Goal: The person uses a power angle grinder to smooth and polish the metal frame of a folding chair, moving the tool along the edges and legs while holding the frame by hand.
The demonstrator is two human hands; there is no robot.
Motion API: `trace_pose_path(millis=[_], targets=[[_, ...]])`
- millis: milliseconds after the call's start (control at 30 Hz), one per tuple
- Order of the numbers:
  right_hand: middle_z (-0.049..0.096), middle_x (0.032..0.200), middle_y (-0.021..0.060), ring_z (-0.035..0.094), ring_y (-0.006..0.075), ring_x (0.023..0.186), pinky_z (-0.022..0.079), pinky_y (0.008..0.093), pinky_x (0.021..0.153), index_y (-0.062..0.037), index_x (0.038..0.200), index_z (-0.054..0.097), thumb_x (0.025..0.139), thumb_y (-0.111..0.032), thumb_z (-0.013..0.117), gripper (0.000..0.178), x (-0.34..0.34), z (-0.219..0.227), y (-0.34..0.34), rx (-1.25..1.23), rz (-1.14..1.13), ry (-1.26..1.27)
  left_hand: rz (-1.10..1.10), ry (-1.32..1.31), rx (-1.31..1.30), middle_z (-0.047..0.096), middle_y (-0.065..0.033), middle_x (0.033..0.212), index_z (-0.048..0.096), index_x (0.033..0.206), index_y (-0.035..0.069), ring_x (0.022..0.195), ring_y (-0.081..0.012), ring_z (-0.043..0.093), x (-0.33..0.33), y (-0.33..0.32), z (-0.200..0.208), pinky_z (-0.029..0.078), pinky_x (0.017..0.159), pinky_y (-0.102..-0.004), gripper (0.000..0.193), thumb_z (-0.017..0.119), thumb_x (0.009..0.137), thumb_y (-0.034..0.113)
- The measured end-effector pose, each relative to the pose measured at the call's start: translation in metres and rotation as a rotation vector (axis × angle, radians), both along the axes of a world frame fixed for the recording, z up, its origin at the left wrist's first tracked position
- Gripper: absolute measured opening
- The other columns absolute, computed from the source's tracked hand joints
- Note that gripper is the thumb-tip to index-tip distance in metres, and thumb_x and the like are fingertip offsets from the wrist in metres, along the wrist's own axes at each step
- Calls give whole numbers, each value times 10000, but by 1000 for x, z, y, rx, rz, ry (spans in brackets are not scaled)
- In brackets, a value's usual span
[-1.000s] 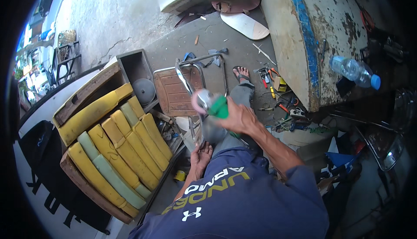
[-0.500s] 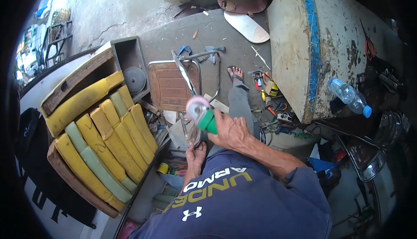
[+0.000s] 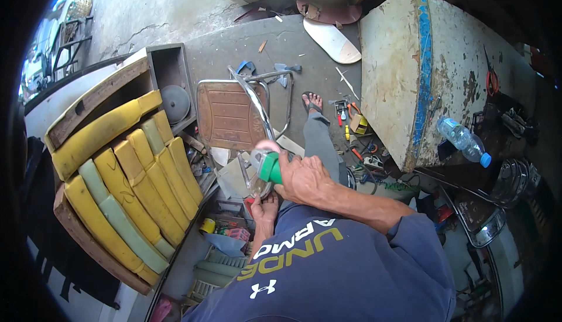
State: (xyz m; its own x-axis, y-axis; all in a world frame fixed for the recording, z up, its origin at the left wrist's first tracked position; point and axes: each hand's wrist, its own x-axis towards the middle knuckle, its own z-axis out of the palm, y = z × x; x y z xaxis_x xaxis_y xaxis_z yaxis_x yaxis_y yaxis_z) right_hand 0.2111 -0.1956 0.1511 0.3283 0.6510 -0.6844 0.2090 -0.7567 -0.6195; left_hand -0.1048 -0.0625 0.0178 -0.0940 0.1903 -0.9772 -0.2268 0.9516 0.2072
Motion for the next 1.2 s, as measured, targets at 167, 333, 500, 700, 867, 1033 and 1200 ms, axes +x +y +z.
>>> trace_pose_path(millis=[167, 333, 500, 700, 867, 1033, 1200], targets=[[694, 909, 326, 700, 517, 762, 557, 587, 709, 63, 1245, 473, 822, -443, 775, 725, 9, -1, 1, -31, -24, -5, 11, -22, 27, 658, -110, 1194, 607, 1232, 39, 1106, -287, 597, -1, 1, -3, 483, 1002, -472, 299, 561, 1055, 276], [704, 883, 328, 700, 529, 791, 547, 606, 686, 32, 1190, 493, 832, -484, 747, 677, 14, -14, -10, -6, -141, -25, 73, 73, 76, 618, -116, 1300, 579, 1291, 65, 1148, -287, 579, -10, 14, -8, 476, 993, -479, 327, 502, 1078, 301], [703, 869, 335, 703, 528, 841, 539, 599, 762, 19, 1206, 506, 807, -583, 723, 754, 27, -29, -12, -45, -107, 199, 95, 226, 63, 577, -119, 1412, 516, 1417, 65, 1238, -313, 564, -21, 43, -3, 450, 1066, -527, 425, 471, 1088, 331], [700, 991, 360, 697, 522, 963, 534, 578, 861, 39, 1266, 528, 792, -623, 703, 833, 55, -66, -4, -134, -194, 327, 56, 210, 96, 568, -131, 1441, 514, 1423, 87, 1268, -322, 547, -55, 64, -13, 432, 1041, -541, 443, 431, 1091, 368], [690, 1086, 363, 690, 503, 1023, 526, 544, 897, 56, 1270, 556, 792, -645, 681, 858, 75, -95, -2, -53, -168, 414, 96, 242, 125, 512, -127, 1528, 476, 1483, 106, 1374, -349, 491, -28, 68, -4, 396, 1106, -584, 470, 404, 1095, 361], [715, 1133, 260, 702, 373, 1024, 527, 433, 899, 4, 1253, 644, 788, -616, 677, 776, 107, -137, 29, 44, -171, 572, -21, 269, 237, 491, -161, 1540, 433, 1518, 75, 1393, -358, 489, -42, 68, -2, 415, 1132, -578, 491, 343, 1104, 323], [725, 1133, 209, 694, 326, 990, 525, 409, 877, -45, 1261, 671, 804, -578, 680, 702, 106, -200, 53, 44, -142, 626, -8, 260, 264, 496, -169, 1542, 450, 1518, 80, 1413, -347, 482, -57, 75, -6, 375, 1180, -577, 493, 314, 1112, 325]])
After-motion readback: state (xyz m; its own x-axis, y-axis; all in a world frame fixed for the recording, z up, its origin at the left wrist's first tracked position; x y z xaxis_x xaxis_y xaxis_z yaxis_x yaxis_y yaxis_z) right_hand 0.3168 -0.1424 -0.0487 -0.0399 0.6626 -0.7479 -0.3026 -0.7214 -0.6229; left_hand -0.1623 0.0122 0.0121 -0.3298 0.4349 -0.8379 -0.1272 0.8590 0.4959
